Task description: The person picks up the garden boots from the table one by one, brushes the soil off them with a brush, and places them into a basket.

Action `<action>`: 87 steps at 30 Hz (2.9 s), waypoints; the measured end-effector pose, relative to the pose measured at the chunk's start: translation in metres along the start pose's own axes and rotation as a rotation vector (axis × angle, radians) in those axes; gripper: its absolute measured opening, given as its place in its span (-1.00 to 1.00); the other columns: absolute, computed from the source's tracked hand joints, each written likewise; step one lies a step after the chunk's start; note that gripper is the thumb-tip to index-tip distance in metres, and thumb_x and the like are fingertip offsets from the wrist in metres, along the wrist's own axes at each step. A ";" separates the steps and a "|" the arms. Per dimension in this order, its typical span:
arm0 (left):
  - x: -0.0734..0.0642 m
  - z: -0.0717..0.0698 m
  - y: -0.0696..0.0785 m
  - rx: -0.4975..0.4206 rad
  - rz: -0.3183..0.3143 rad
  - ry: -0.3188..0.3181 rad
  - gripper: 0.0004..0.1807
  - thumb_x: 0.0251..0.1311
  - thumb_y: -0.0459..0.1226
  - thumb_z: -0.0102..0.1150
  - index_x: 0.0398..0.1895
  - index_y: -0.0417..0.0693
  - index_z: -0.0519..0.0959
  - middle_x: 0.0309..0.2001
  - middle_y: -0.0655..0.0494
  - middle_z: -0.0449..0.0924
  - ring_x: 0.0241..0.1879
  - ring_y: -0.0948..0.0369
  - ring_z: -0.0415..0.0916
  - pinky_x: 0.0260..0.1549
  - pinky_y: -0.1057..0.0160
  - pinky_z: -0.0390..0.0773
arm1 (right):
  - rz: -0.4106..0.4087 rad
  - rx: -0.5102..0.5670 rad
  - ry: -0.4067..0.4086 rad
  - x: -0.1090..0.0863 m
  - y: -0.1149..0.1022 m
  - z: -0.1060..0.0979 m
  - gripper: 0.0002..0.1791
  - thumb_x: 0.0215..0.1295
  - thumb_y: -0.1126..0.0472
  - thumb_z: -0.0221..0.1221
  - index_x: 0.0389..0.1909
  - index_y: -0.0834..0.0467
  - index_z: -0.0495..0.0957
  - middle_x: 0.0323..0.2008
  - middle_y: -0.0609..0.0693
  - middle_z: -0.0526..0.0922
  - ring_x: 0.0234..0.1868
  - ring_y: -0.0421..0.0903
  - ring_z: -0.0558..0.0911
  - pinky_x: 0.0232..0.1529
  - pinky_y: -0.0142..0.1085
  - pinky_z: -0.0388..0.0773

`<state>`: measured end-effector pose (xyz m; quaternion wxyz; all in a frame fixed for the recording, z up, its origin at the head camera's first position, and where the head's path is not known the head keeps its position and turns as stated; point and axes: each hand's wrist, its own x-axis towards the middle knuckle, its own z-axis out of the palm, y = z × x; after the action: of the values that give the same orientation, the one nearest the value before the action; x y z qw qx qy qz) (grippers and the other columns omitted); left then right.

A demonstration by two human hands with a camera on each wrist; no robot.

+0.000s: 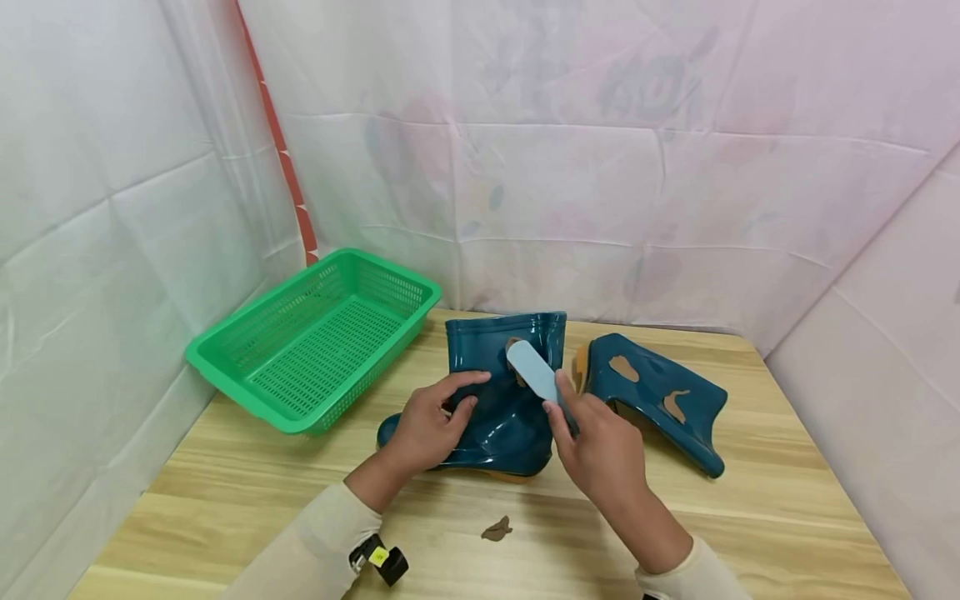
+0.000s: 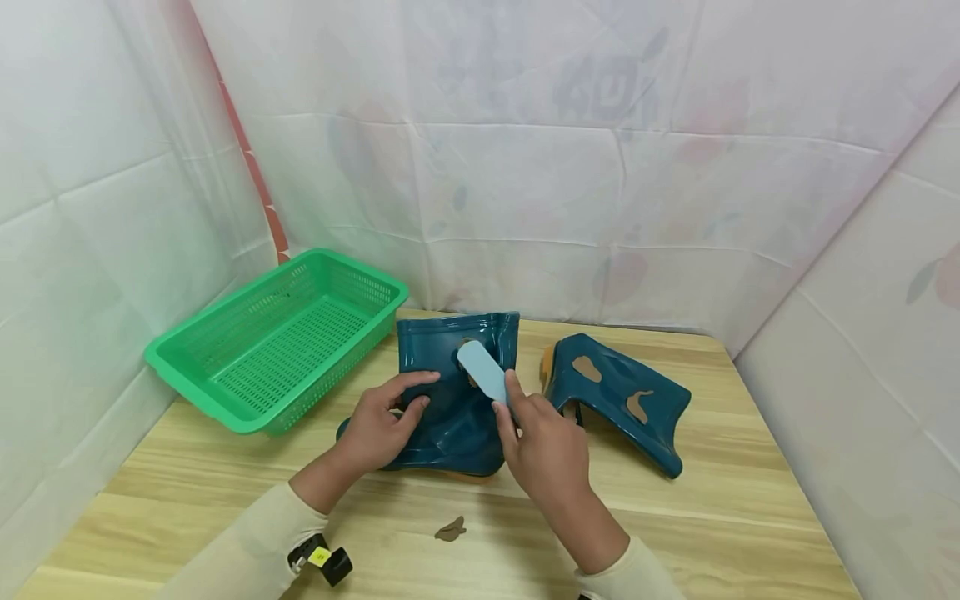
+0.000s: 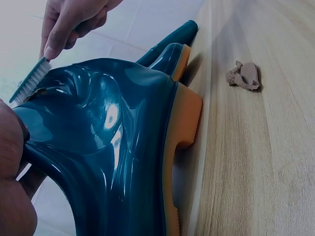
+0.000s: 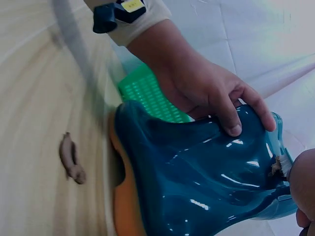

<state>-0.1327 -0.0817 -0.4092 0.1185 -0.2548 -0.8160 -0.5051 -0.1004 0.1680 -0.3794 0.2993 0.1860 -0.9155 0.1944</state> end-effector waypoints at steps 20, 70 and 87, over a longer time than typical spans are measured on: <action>-0.002 0.000 0.000 -0.008 0.005 -0.006 -0.57 0.44 -0.42 0.18 0.29 0.11 0.59 -0.15 0.14 0.71 -0.66 0.38 0.32 -0.56 0.27 0.50 | -0.018 0.000 -0.032 0.006 -0.006 -0.008 -0.43 0.28 0.17 0.41 0.28 0.25 0.58 -0.51 0.07 0.61 -0.69 -0.24 0.26 -0.74 -0.39 0.14; 0.000 -0.001 0.002 0.003 0.005 0.004 -0.57 0.42 -0.44 0.19 0.27 0.10 0.61 0.06 0.12 0.70 -0.68 0.39 0.31 -0.57 0.27 0.51 | -0.077 -0.066 -0.016 0.023 -0.005 -0.013 -0.41 0.31 0.12 0.38 0.34 0.18 0.55 -0.39 0.11 0.69 -0.70 -0.17 0.35 -0.74 -0.35 0.14; 0.000 0.001 -0.001 -0.019 0.019 0.007 -0.56 0.44 -0.42 0.17 0.28 0.17 0.60 -0.44 0.21 0.64 -0.78 0.40 0.17 -0.67 0.29 0.40 | -0.103 0.009 0.078 0.006 0.002 -0.020 -0.41 0.22 0.20 0.41 0.29 0.25 0.59 -0.46 0.13 0.65 -0.71 -0.20 0.28 -0.75 -0.37 0.08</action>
<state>-0.1336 -0.0816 -0.4104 0.1236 -0.2619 -0.8082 -0.5128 -0.0963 0.1776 -0.3614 0.3436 0.2263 -0.8914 0.1901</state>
